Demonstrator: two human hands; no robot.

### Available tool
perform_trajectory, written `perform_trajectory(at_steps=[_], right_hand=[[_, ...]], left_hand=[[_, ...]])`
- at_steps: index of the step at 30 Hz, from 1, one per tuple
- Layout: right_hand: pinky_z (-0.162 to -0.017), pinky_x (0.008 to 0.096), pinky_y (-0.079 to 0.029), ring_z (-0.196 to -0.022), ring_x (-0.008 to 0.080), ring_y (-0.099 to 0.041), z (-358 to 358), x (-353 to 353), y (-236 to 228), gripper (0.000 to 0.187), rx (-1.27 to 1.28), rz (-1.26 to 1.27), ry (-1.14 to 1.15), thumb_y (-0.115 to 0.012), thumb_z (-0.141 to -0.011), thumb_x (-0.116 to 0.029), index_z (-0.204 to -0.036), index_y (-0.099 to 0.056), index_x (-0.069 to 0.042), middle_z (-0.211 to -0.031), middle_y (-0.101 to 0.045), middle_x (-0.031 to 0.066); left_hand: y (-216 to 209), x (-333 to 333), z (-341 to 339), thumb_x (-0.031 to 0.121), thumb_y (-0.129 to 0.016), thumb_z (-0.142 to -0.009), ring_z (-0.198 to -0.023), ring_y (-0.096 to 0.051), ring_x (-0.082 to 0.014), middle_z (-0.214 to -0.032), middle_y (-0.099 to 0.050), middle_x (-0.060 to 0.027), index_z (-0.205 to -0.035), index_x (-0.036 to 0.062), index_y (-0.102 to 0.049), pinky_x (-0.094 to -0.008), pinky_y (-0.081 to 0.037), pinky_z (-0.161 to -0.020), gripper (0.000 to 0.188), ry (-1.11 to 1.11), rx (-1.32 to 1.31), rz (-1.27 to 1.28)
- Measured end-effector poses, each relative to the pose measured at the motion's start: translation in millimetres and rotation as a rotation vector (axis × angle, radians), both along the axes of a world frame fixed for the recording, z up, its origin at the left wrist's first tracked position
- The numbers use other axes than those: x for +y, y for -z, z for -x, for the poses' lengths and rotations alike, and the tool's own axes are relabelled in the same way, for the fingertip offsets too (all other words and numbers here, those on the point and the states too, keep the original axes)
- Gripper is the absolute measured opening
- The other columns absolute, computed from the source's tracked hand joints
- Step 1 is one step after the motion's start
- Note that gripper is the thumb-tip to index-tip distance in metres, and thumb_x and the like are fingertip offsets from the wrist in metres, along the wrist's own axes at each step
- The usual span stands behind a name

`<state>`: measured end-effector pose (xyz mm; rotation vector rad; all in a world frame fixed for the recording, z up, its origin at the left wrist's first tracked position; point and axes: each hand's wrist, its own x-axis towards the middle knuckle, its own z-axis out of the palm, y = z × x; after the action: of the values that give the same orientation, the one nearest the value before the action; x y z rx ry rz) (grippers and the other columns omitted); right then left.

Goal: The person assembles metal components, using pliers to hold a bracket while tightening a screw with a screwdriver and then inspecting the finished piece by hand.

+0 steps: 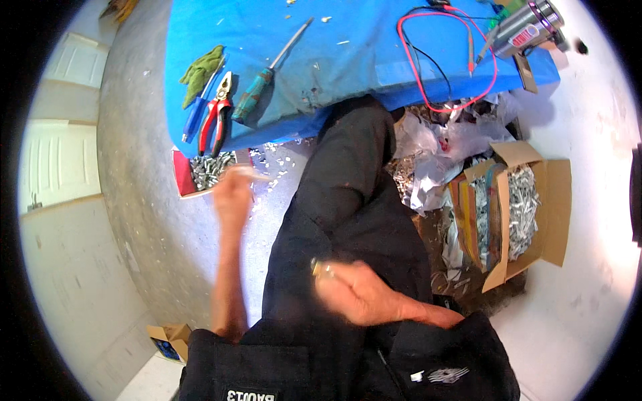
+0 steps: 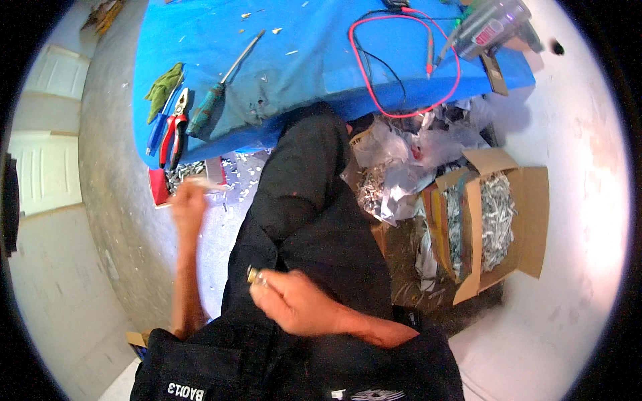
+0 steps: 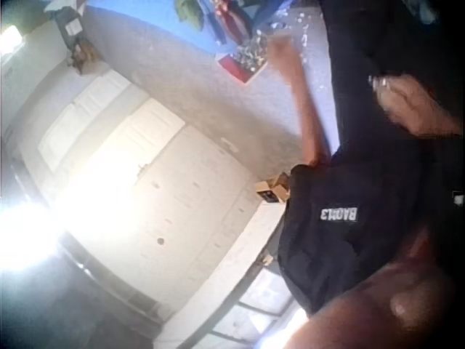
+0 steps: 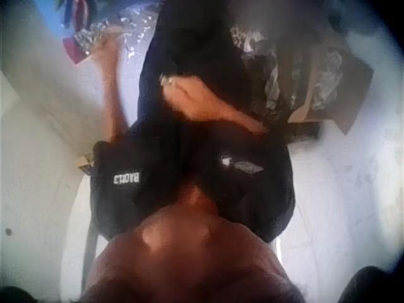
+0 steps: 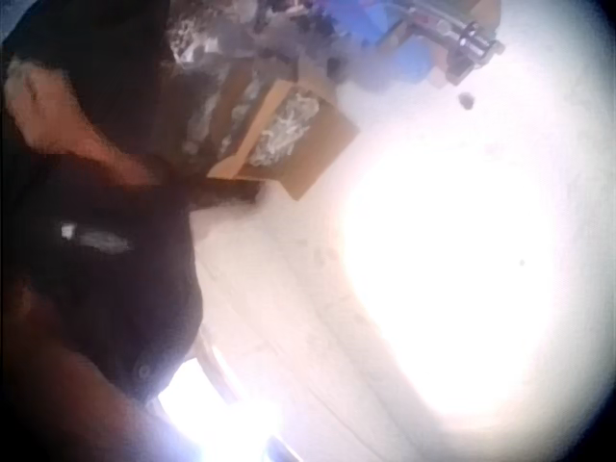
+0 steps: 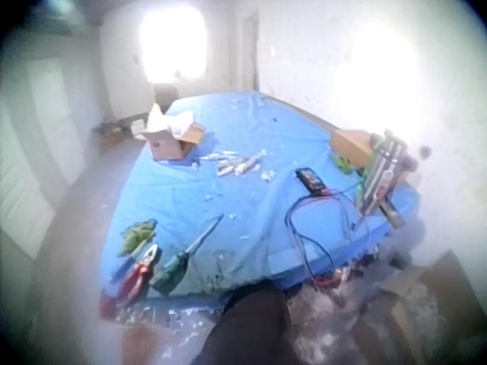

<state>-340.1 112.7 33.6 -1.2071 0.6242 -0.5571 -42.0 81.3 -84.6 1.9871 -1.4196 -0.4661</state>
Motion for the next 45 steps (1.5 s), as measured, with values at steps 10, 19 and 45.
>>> perform_trajectory(at_steps=[10,19,45], right_hand=[[-0.067,0.0326,-0.050,-0.072,0.0139,-0.059,-10.5,-37.5,44.0,0.018,0.172,0.073,0.156,-0.062,-0.105,-0.019,-0.108,-0.060,-0.001,-0.080,-0.061,0.0071],[-0.073,0.0279,-0.050,-0.081,0.0091,-0.059,-6.8,-48.8,58.5,0.025,0.203,0.043,0.284,-0.068,-0.102,-0.017,-0.120,-0.063,-0.001,-0.089,-0.064,0.0041],[-0.065,0.0299,-0.053,-0.071,0.0109,-0.063,2.3,-44.2,107.7,0.027,0.066,-0.224,0.631,-0.066,-0.098,-0.016,-0.120,-0.065,-0.001,-0.090,-0.067,0.0045]], left_hand=[[-50.4,13.9,15.1,0.014,-0.055,-0.108,-0.064,-0.061,-0.0074,-0.083,-0.069,-0.0050,-0.120,-0.0029,-0.070,-0.0230,-0.048,-0.053,0.025,-0.017,0.419,-0.107],[-59.1,9.3,37.9,0.005,-0.064,-0.102,-0.073,-0.068,-0.0119,-0.088,-0.072,-0.0085,-0.130,-0.0032,-0.064,-0.0238,-0.053,-0.059,0.029,-0.090,0.717,-0.075],[-63.5,-17.5,-37.8,0.012,-0.060,-0.105,-0.088,-0.062,-0.0036,-0.115,-0.069,-0.0075,-0.140,-0.0038,-0.057,-0.0159,-0.052,-0.068,0.037,-0.070,1.050,0.133]])
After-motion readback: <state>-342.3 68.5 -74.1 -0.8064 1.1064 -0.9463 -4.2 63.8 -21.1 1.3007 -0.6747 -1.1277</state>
